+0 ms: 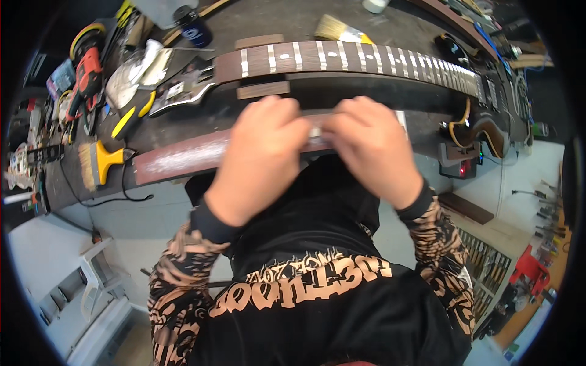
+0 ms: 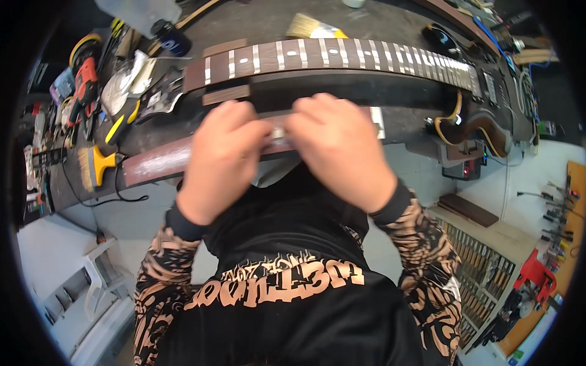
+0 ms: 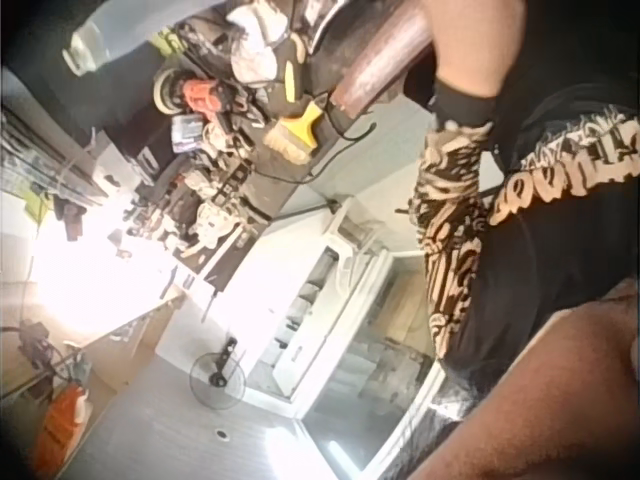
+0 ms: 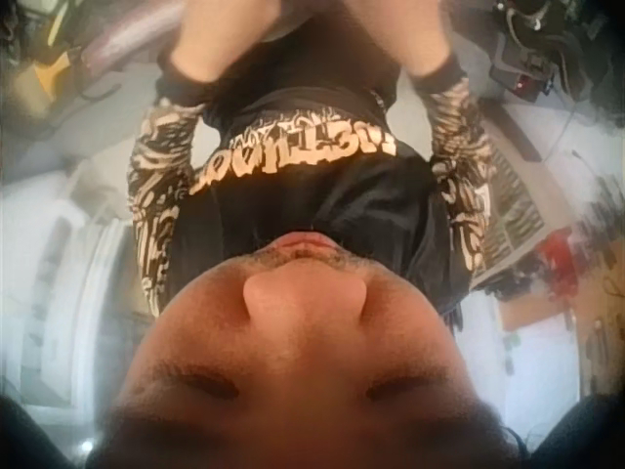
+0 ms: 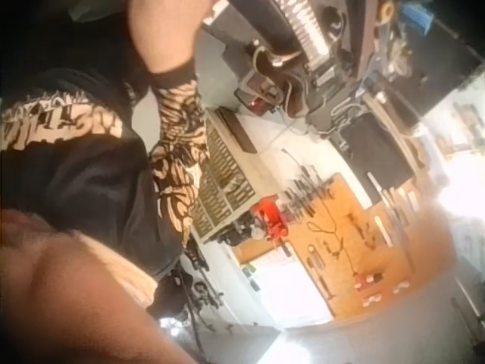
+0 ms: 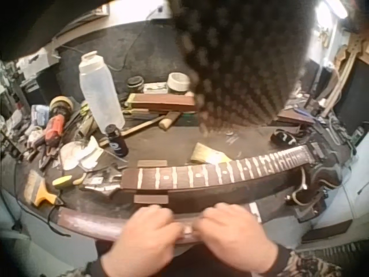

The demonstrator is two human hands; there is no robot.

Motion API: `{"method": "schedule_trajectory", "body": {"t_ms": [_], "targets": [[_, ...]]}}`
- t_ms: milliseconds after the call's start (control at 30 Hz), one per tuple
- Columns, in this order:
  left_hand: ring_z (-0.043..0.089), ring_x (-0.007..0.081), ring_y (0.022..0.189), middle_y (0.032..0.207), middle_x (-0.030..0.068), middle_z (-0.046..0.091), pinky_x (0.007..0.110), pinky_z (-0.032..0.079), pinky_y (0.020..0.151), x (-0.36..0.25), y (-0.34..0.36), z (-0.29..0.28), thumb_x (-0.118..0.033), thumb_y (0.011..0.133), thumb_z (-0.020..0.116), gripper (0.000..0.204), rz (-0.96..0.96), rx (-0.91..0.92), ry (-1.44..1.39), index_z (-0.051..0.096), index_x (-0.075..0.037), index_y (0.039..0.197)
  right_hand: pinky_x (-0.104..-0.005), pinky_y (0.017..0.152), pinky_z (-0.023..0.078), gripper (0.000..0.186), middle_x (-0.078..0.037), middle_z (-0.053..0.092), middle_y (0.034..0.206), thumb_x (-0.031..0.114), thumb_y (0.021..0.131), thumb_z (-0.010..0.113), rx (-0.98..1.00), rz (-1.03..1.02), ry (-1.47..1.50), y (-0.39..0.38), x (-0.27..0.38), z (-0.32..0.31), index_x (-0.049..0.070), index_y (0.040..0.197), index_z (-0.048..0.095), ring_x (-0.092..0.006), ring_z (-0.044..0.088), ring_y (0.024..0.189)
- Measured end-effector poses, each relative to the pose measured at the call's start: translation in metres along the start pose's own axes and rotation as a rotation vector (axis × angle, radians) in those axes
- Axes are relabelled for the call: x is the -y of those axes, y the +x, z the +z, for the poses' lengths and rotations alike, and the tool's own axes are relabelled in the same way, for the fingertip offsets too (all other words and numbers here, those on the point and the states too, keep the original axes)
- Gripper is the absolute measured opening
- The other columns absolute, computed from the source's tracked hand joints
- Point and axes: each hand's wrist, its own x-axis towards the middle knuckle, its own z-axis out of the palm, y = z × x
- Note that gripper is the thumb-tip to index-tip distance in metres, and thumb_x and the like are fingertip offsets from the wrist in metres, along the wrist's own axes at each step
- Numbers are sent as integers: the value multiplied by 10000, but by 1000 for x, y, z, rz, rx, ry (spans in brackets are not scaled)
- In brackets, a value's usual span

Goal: The person rubs a small rectangular guitar nut against a long strip of sandpaper mounted on a metal block, turning the nut over several times and checking its fit against the guitar neck until finishing by wiping the nut with a cloth.

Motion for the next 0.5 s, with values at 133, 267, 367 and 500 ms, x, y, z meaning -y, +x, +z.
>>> {"method": "schedule_trajectory", "body": {"t_ms": [133,267,367,500], "targets": [[679,361,1022,987,129,648,493,556,927,-50,61,70,-3,862,775,98,122,-73,25,722,-46,932,-479,862,592,183,-94,713,1021,36,937,894,9,160,32,-30,-46,-63,66,1108,837,-361,706,993],[685,338,1033,995,120,658,476,527,909,-29,38,44,-24,888,790,88,122,-73,38,736,-68,942,-488,855,594,182,-100,709,1023,32,937,894,24,123,58,-18,-28,-44,56,1103,824,-369,713,997],[650,353,989,983,112,638,466,479,886,22,-28,-26,-25,931,805,94,5,4,111,766,-73,1002,-472,872,625,123,-127,712,1018,48,916,835,-38,1,43,18,29,25,30,979,731,-378,745,1025],[640,346,997,995,98,669,461,484,917,78,-114,-141,32,915,809,185,-191,42,225,812,-40,1085,-455,862,642,116,-103,719,1032,149,940,770,-95,-124,174,94,133,123,59,1007,739,-321,758,1026]]}}
